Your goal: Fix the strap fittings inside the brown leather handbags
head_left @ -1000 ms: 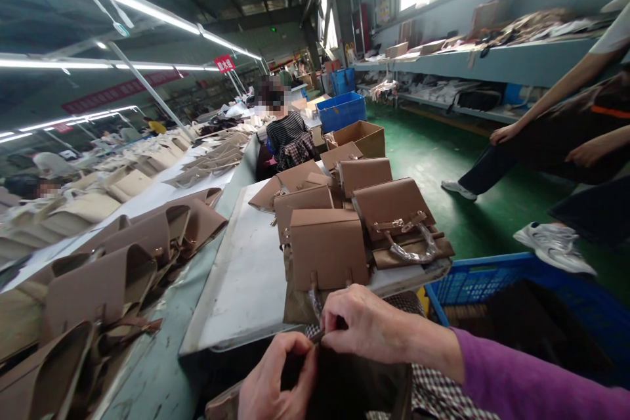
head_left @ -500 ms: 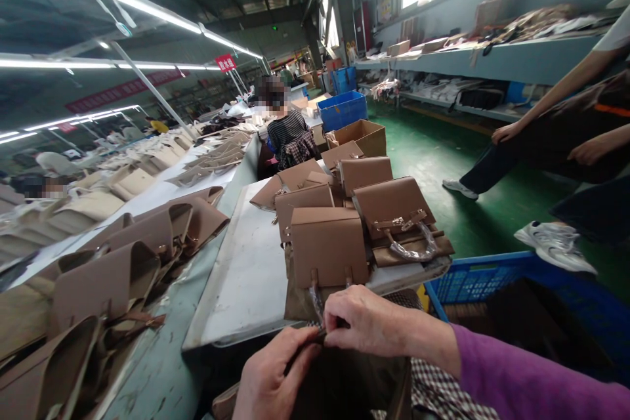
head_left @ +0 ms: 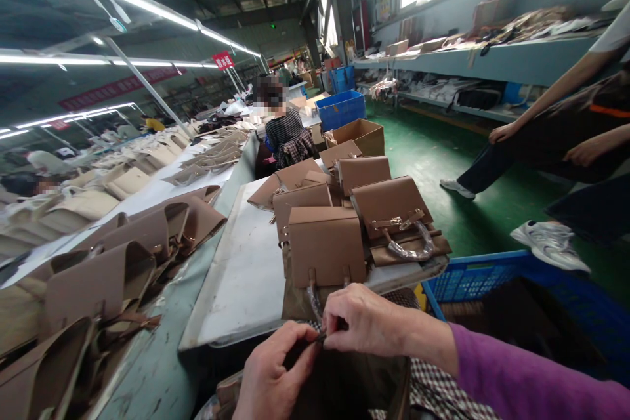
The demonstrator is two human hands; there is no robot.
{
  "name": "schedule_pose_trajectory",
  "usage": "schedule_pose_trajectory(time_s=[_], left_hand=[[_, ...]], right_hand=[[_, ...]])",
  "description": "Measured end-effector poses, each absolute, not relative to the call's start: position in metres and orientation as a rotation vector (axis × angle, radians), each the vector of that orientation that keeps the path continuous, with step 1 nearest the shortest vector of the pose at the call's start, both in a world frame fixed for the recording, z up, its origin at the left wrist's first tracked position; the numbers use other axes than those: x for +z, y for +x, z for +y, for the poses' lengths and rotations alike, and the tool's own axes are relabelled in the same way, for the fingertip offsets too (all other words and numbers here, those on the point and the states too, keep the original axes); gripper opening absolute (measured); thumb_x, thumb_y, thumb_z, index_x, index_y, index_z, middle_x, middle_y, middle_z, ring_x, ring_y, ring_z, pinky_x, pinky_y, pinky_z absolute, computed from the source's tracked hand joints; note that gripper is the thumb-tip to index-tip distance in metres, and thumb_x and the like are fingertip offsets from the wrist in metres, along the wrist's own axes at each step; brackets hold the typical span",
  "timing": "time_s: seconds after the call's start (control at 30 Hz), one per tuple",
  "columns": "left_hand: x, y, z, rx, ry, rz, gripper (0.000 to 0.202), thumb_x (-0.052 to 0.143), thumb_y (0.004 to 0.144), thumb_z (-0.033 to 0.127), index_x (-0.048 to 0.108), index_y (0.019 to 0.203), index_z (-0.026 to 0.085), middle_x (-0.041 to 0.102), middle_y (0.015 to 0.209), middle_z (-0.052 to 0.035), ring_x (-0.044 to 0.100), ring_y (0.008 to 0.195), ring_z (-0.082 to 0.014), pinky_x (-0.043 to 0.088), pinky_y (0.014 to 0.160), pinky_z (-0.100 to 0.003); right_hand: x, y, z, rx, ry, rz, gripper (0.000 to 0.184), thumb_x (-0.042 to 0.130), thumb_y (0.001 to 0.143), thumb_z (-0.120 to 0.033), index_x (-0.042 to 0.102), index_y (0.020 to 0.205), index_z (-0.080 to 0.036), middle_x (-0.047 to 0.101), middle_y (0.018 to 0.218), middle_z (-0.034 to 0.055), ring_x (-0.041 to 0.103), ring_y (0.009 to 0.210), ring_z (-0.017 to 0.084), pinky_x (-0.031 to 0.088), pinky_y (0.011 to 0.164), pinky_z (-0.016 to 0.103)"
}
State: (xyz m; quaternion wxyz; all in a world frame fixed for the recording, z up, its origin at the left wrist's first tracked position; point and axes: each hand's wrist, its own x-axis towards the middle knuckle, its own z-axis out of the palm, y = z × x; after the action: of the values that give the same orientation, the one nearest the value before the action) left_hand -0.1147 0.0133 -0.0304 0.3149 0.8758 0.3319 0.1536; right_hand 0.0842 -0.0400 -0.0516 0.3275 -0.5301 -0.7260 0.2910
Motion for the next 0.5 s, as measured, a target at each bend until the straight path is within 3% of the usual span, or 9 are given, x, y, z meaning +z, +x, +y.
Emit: schedule_pose_trajectory(time_s=[0.13, 0.3, 0.5], left_hand=[[-0.0300, -0.1108, 0.0109, 0.371, 2.292, 0.938, 0.019, 0.056, 0.086, 0.032, 0.065, 0.074, 0.020, 0.063, 0.068, 0.0023, 0.059, 0.063, -0.0141, 0.045, 0.054, -0.017], [-0.0306, -0.1096, 0.0102, 0.388, 2.285, 0.991, 0.013, 0.059, 0.083, 0.031, 0.067, 0.076, 0.023, 0.065, 0.070, 0.0029, 0.060, 0.065, -0.0157, 0.042, 0.052, -0.018], [-0.0259, -0.1087, 0.0105, 0.264, 2.257, 1.063, 0.016, 0.056, 0.084, 0.034, 0.068, 0.079, 0.024, 0.067, 0.074, 0.0026, 0.061, 0.071, -0.0174, 0.043, 0.061, -0.021]], right_hand=[[-0.0509, 0.0842, -0.0406, 0.859, -1.384, -1.797, 0.009, 0.068, 0.068, -0.019, 0.059, 0.069, -0.017, 0.066, 0.068, -0.0005, 0.059, 0.062, 0.012, 0.038, 0.056, 0.020], [-0.0480, 0.0862, -0.0400, 1.030, -1.292, -1.635, 0.034, 0.069, 0.064, -0.014, 0.046, 0.088, -0.021, 0.069, 0.080, -0.0021, 0.062, 0.067, 0.012, 0.041, 0.054, 0.018], [-0.0460, 0.0855, -0.0365, 0.976, -1.280, -1.711, 0.036, 0.075, 0.066, -0.014, 0.049, 0.090, -0.022, 0.066, 0.073, -0.0056, 0.061, 0.065, 0.010, 0.039, 0.057, 0.017]])
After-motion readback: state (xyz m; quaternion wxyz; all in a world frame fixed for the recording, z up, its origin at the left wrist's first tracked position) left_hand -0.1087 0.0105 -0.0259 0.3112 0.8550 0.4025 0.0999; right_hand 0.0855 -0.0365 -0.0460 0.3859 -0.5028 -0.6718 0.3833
